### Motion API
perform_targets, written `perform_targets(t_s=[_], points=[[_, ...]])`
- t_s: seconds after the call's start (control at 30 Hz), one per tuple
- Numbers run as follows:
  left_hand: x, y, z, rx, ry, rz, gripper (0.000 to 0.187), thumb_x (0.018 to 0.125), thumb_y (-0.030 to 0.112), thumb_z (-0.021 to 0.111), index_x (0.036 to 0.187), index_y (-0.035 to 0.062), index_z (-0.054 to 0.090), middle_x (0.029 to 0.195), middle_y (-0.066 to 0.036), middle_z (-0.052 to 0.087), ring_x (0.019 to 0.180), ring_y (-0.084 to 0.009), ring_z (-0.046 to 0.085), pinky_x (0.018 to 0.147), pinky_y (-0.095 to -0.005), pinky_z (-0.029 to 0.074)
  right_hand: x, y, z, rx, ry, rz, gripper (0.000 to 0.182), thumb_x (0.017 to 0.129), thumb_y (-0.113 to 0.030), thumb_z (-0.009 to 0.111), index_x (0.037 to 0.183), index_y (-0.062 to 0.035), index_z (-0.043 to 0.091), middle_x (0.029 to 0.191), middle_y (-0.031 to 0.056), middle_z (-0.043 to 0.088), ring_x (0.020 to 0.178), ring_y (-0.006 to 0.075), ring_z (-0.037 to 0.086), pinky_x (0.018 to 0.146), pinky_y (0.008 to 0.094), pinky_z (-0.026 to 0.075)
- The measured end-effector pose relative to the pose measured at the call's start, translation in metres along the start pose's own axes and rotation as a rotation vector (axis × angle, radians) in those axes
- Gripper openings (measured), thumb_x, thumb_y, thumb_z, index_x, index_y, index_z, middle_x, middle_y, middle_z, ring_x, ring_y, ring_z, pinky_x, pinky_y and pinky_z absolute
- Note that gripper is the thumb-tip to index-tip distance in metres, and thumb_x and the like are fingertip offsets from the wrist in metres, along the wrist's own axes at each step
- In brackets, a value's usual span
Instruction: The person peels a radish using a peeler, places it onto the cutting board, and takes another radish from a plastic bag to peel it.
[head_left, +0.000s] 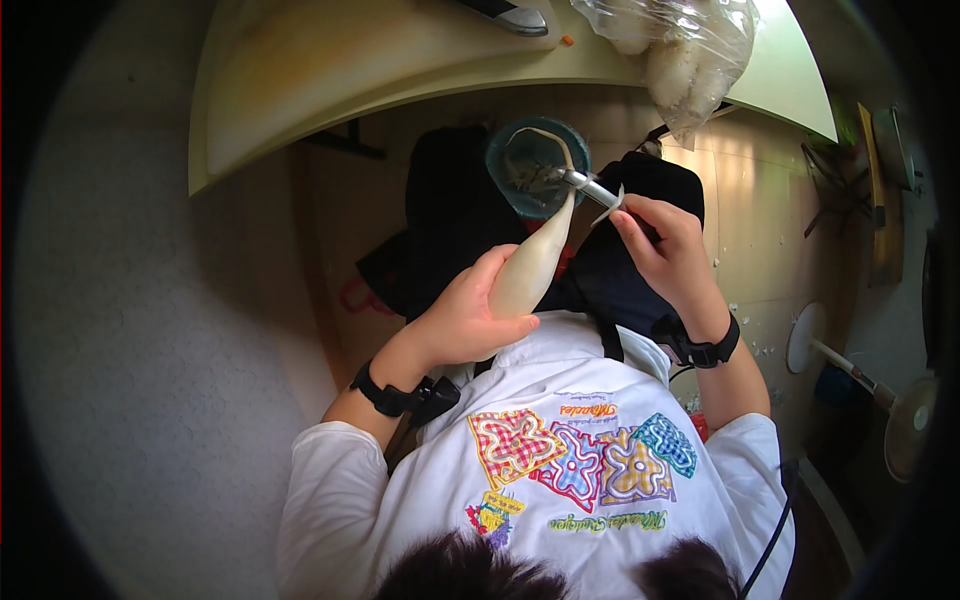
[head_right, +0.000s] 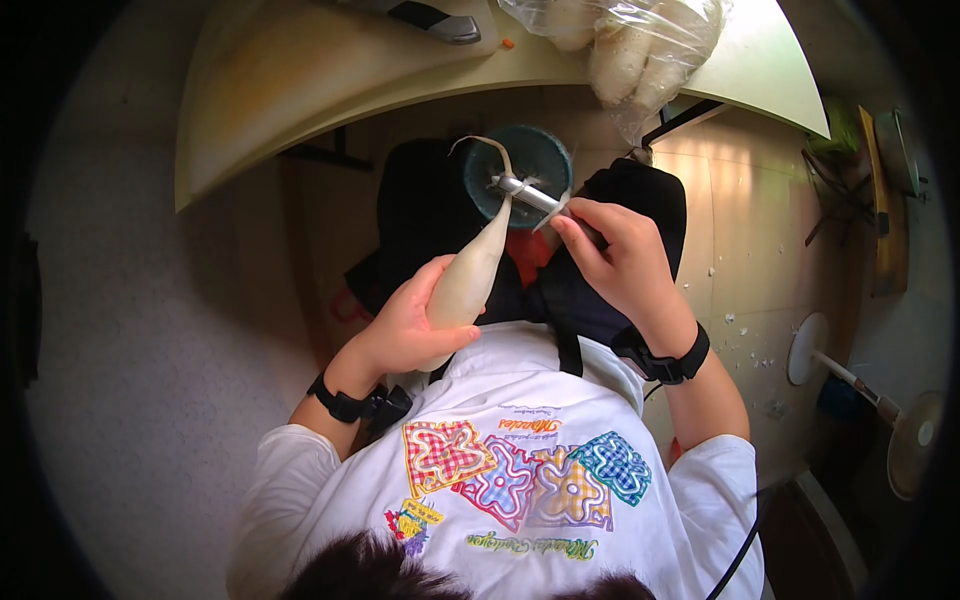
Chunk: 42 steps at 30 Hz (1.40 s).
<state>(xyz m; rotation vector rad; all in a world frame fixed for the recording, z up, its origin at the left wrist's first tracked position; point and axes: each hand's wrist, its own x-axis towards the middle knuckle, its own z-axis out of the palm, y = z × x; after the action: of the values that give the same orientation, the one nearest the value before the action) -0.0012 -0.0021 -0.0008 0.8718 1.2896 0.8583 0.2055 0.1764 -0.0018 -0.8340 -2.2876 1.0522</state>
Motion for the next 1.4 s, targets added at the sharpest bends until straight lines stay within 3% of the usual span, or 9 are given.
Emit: perform_targets(t_s=[0.13, 0.47, 0.53, 0.67, 0.83, 1.1, 1.23, 1.33, 1.4], points=[[-0.002, -0.002, 0.001, -0.01, -0.006, -0.01, 0.074, 0.08, 0.005, 0.077, 0.142, 0.0019, 0.038, 0.116, -0.006, 0.057, 0.107, -0.0138, 0.058, 0.094, -0.0315, 0.049, 0.001, 0.001, -0.001, -0.032, 0.024, 0.071, 0.014, 0.089, -0.013, 0.073, 0.095, -0.0004, 0.071, 0.071, 0.0134, 0.062, 0.056, 0.0217, 0.055, 0.053, 0.0308, 0.043], [0.002, -0.005, -0.001, 0.018, 0.003, -0.033, 0.074, 0.081, 0.007, 0.077, 0.143, 0.0021, 0.037, 0.117, -0.005, 0.057, 0.107, -0.0128, 0.056, 0.093, -0.0311, 0.048, -0.005, 0.033, -0.001, 0.061, 0.062, 0.312, 0.018, 0.094, -0.016, 0.068, 0.097, 0.0015, 0.07, 0.065, 0.0034, 0.054, 0.057, 0.0068, 0.044, 0.052, 0.024, 0.035], [0.003, -0.006, -0.003, 0.024, 0.004, -0.022, 0.074, 0.082, 0.007, 0.075, 0.144, 0.0022, 0.035, 0.118, -0.006, 0.056, 0.106, -0.0129, 0.057, 0.093, -0.031, 0.048, -0.005, 0.042, 0.001, 0.248, 0.162, 0.389, 0.019, 0.097, -0.016, 0.065, 0.1, 0.0019, 0.07, 0.068, -0.0023, 0.056, 0.061, 0.0041, 0.044, 0.054, 0.0218, 0.035], [0.006, -0.021, -0.007, -0.041, 0.008, -0.007, 0.072, 0.089, 0.009, 0.067, 0.15, 0.0029, 0.028, 0.119, -0.008, 0.055, 0.1, -0.0155, 0.06, 0.09, -0.0329, 0.051, -0.01, 0.021, -0.009, 0.432, 0.111, 0.425, 0.017, 0.098, -0.013, 0.064, 0.103, 0.0022, 0.068, 0.07, -0.0053, 0.055, 0.063, 0.0031, 0.043, 0.056, 0.0198, 0.034], [0.016, -0.02, -0.005, -0.236, 0.018, -0.042, 0.07, 0.094, 0.01, 0.061, 0.152, 0.0041, 0.024, 0.119, -0.009, 0.055, 0.097, -0.0166, 0.062, 0.088, -0.0333, 0.052, -0.017, -0.011, -0.007, 0.159, -0.059, 0.164, 0.013, 0.091, -0.01, 0.069, 0.098, 0.0012, 0.068, 0.065, 0.0067, 0.054, 0.056, 0.0093, 0.045, 0.051, 0.0254, 0.035], [0.021, -0.013, -0.007, -0.499, 0.033, -0.084, 0.068, 0.095, 0.015, 0.058, 0.153, 0.0088, 0.024, 0.116, -0.011, 0.055, 0.086, -0.0172, 0.063, 0.06, -0.0313, 0.06, -0.023, -0.022, 0.014, 0.184, -0.231, 0.133, 0.02, 0.088, -0.017, 0.073, 0.097, -0.0003, 0.069, 0.071, 0.0091, 0.062, 0.057, 0.0171, 0.055, 0.053, 0.0285, 0.043], [0.019, -0.009, -0.008, -0.544, 0.007, -0.067, 0.069, 0.094, 0.016, 0.058, 0.153, 0.0085, 0.024, 0.118, -0.012, 0.055, 0.087, -0.0177, 0.063, 0.061, -0.0318, 0.06, -0.023, -0.024, 0.019, 0.175, -0.247, 0.09, 0.022, 0.086, -0.019, 0.076, 0.096, -0.0011, 0.069, 0.072, 0.0112, 0.064, 0.06, 0.0226, 0.061, 0.054, 0.0312, 0.045], [0.017, -0.006, -0.007, -0.611, -0.015, -0.063, 0.072, 0.091, 0.016, 0.06, 0.153, 0.0081, 0.024, 0.119, -0.013, 0.055, 0.087, -0.0183, 0.063, 0.061, -0.0318, 0.06, -0.023, -0.023, 0.02, 0.168, -0.29, 0.058, 0.019, 0.088, -0.01, 0.072, 0.101, 0.0031, 0.068, 0.079, 0.0107, 0.064, 0.062, 0.0157, 0.058, 0.056, 0.0278, 0.044], [0.015, 0.001, -0.005, -0.6, -0.026, -0.073, 0.068, 0.09, 0.018, 0.061, 0.149, 0.0065, 0.029, 0.115, -0.011, 0.057, 0.081, -0.0135, 0.061, 0.059, -0.0287, 0.058, -0.025, -0.022, 0.023, 0.155, -0.245, 0.065, 0.022, 0.086, -0.019, 0.075, 0.098, -0.0017, 0.071, 0.073, 0.0119, 0.065, 0.06, 0.0238, 0.062, 0.054, 0.0322, 0.047]])
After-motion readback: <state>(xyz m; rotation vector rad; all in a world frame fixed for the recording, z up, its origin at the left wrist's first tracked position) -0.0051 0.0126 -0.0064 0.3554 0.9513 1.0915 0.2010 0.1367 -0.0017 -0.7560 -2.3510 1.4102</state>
